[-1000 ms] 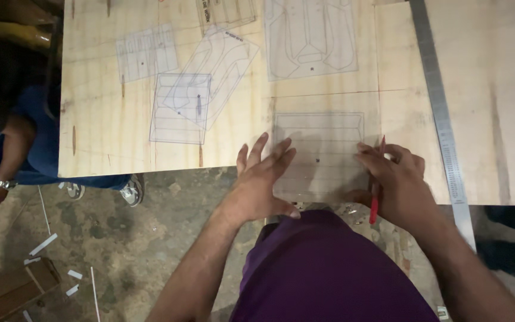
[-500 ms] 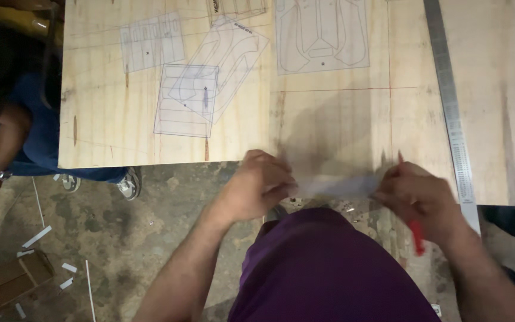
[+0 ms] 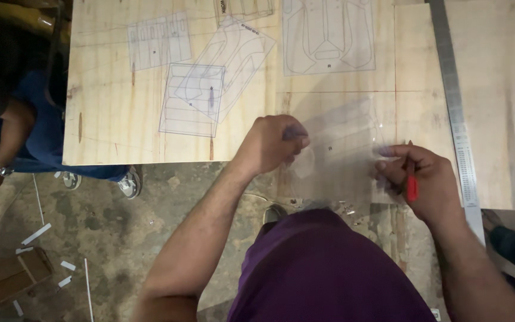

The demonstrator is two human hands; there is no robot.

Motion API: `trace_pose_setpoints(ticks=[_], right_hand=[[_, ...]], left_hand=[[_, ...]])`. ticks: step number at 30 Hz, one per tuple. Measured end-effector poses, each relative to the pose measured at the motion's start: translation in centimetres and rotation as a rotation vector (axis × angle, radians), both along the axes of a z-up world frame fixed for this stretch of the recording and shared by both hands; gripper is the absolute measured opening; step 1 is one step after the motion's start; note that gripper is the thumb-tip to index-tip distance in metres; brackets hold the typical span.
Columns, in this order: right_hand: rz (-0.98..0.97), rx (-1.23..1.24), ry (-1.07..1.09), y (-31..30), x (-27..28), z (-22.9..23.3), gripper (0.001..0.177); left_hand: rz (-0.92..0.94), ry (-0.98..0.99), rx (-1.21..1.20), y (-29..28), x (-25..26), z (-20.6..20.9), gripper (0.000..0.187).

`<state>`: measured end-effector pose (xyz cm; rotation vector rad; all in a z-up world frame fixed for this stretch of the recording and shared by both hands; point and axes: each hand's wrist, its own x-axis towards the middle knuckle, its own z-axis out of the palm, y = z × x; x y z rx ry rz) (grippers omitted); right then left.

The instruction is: The person marks lines on a piece of plywood using a metal ruler and a red pencil. They align clear plastic templates with printed diagrams over existing marks to guide their drawing.

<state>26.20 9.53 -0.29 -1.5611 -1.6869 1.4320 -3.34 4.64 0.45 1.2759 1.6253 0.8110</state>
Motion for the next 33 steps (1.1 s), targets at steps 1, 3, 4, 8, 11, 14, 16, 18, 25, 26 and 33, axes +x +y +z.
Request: trace_pose_setpoints(ticks=[1, 3, 4, 8, 11, 14, 16, 18, 25, 26, 33], right_hand=[[-0.021, -0.029, 0.007, -0.2, 0.0, 0.0, 0.022], [0.008, 0.047, -0.011, -0.4, 0.0, -0.2, 0.022], [0.022, 0.085, -0.019, -0.5, 0.0, -0.3, 0.022], [0.038, 0.190, -0.056, -1.0, 0.2, -0.1, 0.023], [0.036, 0.499, -0.076, -1.8, 1.0, 2.2, 0.019], [0.084, 0.965, -0.293, -3.4, 1.7, 5.5, 0.015], [0.193, 1.122, -0.546, -4.3, 0.9, 6.9, 0.017], [0.376, 0.838, -0.597, -5.0, -0.6, 7.3, 0.022], [0.516, 0.747, -0.352, -2.5, -3.5, 2.0, 0.034], [0.482, 0.699, -0.350, -1.6, -2.7, 1.3, 0.029], [0.885, 0.156, 0.124, -4.5, -1.8, -5.5, 0.064]], left_hand=[[0.002, 0.029, 0.016, 0.2, -0.1, -0.3, 0.024], [0.010, 0.087, 0.055, 0.7, -0.2, -0.8, 0.027], [0.017, 0.117, 0.078, 1.0, -0.2, -0.9, 0.028], [0.055, 0.196, 0.159, 1.0, -0.2, -0.8, 0.041], [0.245, 0.338, 0.305, 0.6, 0.8, -0.1, 0.064], [0.223, -0.017, 0.143, -0.2, 1.6, 0.7, 0.063], [0.036, -0.412, 0.140, -0.7, 2.4, 1.0, 0.067], [-0.044, -0.658, 0.151, -0.8, 3.6, 0.8, 0.067], [0.405, -0.374, 0.217, 0.8, 0.0, -2.4, 0.030], [0.487, -0.399, 0.189, 0.2, -1.8, -2.7, 0.030], [0.790, -0.567, 0.403, -3.2, -11.4, -1.2, 0.024]])
